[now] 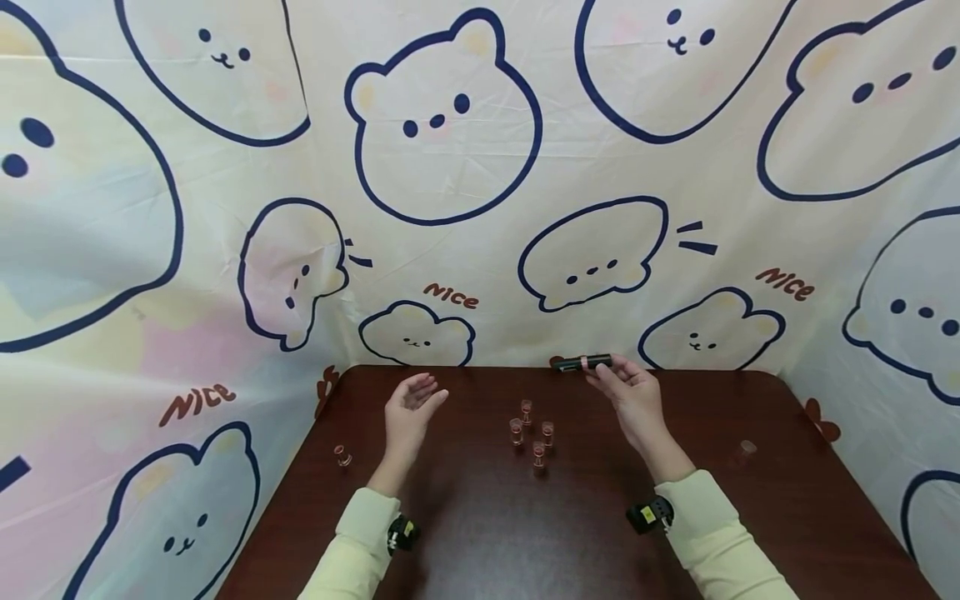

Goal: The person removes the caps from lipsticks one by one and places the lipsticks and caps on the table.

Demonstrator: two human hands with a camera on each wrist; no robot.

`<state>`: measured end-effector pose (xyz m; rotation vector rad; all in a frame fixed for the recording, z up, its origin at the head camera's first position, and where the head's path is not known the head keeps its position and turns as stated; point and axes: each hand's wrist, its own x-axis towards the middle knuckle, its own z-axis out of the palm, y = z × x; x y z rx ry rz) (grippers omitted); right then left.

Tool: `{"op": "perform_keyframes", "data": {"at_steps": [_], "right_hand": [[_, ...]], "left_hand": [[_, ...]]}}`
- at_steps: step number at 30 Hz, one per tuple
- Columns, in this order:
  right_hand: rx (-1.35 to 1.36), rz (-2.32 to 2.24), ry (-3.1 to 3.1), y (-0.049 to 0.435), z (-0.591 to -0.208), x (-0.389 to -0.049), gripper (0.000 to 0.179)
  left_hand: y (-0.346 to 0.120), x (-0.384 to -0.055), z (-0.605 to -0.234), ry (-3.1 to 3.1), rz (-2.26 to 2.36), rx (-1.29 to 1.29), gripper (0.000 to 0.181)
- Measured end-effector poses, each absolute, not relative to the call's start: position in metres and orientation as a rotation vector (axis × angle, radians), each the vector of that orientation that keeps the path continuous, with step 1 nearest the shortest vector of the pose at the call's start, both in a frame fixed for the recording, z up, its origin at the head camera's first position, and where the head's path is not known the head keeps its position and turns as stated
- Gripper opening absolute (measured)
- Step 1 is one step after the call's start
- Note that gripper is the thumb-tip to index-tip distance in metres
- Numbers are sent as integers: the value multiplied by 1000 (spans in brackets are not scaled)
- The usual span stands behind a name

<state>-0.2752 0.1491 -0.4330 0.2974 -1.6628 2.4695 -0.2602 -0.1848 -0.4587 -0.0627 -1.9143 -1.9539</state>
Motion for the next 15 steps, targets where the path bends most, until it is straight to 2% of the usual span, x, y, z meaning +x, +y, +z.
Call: {"op": "perform_keyframes", "data": {"at_steps": [4, 9, 15], "right_hand": [[253, 2517, -1621, 148, -433, -276, 22], [249, 2559, -1572, 146, -431, -274, 21], [283, 2617, -1488, 141, -427, -271, 15]], "left_hand": [[-171, -255, -444, -1874, -2003, -100, 40], [-157, -254, -438, -1807, -2088, -166, 42], [-140, -256, -433, -1739, -2191, -267, 37]]}}
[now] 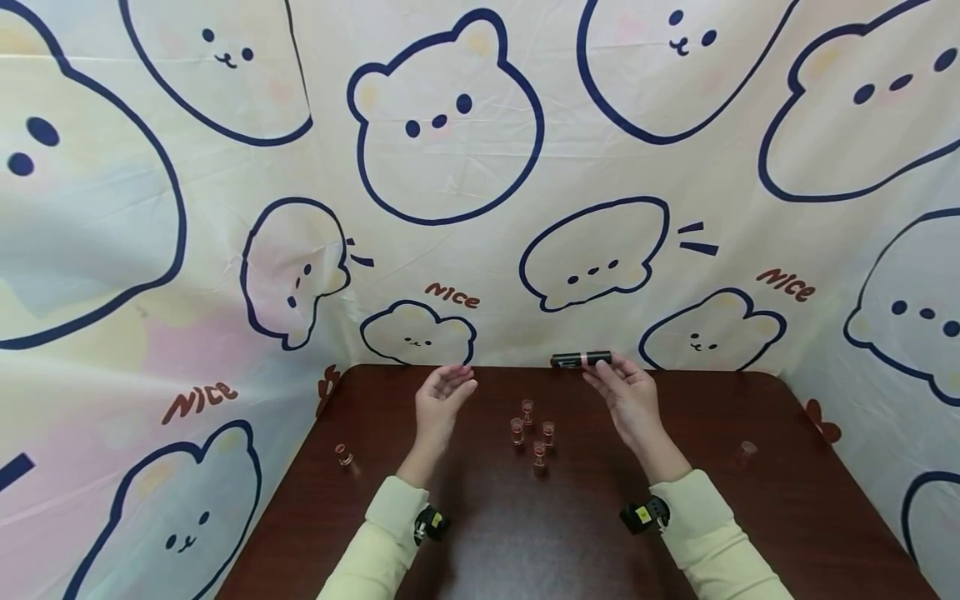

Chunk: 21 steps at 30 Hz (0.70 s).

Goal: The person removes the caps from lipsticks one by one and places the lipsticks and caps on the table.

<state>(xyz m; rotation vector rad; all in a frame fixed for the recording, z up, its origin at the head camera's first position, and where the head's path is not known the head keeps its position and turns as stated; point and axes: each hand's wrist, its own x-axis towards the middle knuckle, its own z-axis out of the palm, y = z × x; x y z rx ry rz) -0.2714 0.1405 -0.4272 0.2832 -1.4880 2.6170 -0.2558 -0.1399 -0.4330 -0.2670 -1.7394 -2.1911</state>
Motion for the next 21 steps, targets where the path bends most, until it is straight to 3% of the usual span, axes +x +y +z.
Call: {"op": "perform_keyframes", "data": {"at_steps": [21], "right_hand": [[313, 2667, -1422, 129, -425, -270, 11]], "left_hand": [[-86, -273, -440, -1657, -2296, -486, 37]]}}
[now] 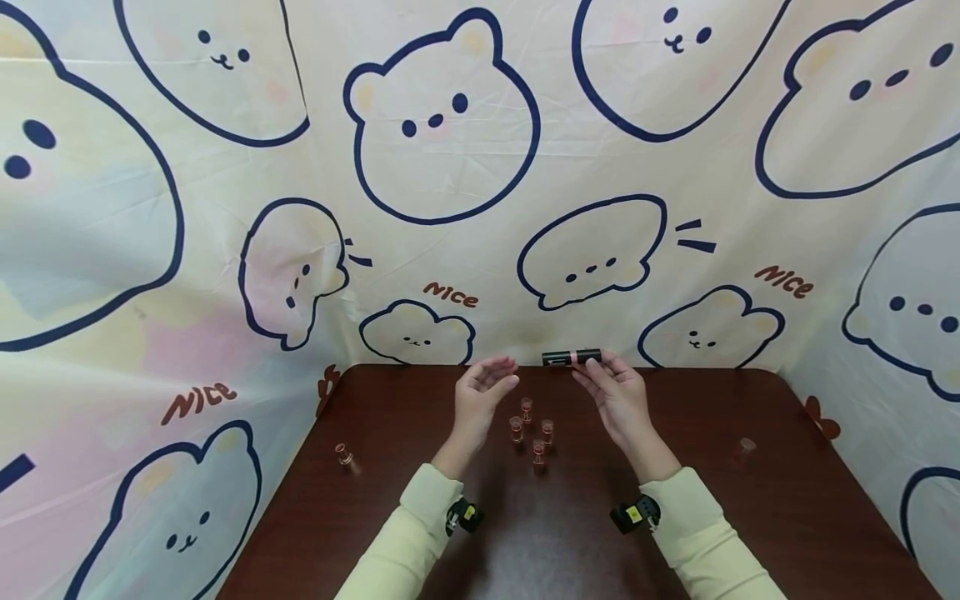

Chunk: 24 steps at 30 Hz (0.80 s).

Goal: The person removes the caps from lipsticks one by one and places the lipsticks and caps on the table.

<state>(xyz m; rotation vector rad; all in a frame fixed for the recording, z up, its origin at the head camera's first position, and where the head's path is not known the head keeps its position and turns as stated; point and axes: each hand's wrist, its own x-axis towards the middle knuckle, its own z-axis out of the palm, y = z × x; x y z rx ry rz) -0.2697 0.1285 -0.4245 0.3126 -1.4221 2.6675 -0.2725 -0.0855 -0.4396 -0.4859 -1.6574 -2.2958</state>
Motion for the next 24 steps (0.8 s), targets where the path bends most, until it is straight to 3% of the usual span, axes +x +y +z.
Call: {"op": "perform_keyframes", "data": {"at_steps": [24], "right_hand": [[296, 2696, -1454, 117, -425, -263, 12]], "left_hand": [[-55, -271, -427, -1776, -2297, -401, 33]]}}
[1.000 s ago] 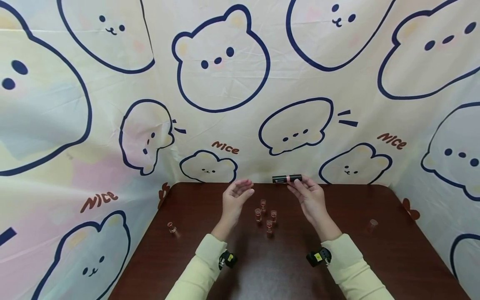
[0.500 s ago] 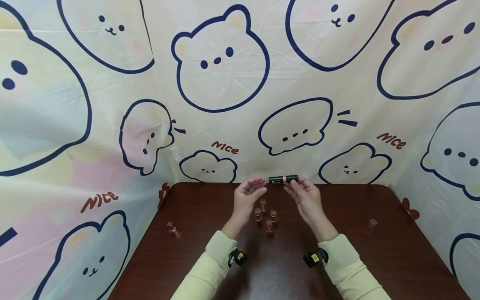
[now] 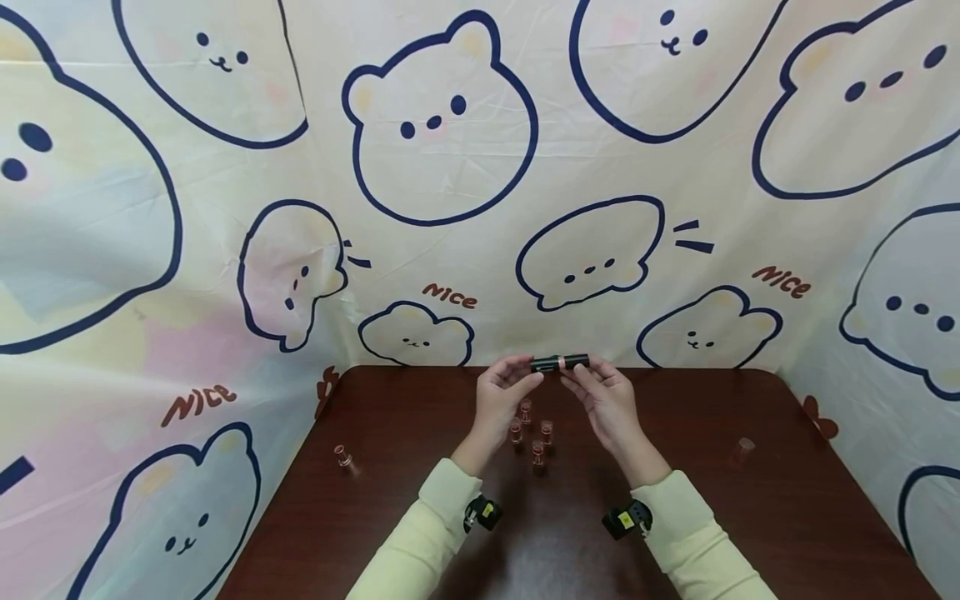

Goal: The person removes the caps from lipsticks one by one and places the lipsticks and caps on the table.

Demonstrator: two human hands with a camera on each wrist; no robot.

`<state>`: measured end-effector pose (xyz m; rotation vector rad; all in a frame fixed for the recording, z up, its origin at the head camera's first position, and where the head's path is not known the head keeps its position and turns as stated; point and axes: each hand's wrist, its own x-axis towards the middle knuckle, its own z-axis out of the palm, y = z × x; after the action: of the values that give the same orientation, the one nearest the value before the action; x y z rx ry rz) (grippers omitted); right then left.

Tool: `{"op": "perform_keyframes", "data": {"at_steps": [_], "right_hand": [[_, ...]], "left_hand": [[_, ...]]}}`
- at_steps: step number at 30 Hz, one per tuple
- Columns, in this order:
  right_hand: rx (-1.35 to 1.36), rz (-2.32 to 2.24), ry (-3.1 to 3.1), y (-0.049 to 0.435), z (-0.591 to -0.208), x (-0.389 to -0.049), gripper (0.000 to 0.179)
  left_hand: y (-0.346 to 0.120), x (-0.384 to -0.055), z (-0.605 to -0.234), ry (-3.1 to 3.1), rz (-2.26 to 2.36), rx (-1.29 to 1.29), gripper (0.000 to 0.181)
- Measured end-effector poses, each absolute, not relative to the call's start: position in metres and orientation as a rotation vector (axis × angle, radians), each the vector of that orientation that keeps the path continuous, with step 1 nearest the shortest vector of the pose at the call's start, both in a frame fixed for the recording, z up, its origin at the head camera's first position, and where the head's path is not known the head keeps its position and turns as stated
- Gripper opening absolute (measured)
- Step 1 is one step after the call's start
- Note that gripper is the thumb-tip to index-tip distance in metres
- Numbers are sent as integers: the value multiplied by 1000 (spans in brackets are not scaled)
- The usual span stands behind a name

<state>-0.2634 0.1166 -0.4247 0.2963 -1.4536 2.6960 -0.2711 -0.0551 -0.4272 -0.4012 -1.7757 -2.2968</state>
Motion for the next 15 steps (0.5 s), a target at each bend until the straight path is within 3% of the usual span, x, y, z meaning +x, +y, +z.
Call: {"op": "perform_keyframes", "data": {"at_steps": [15], "right_hand": [[308, 2688, -1465, 112, -426, -260, 16]], "left_hand": [[-55, -258, -409, -1885, -2293, -396, 32]]}}
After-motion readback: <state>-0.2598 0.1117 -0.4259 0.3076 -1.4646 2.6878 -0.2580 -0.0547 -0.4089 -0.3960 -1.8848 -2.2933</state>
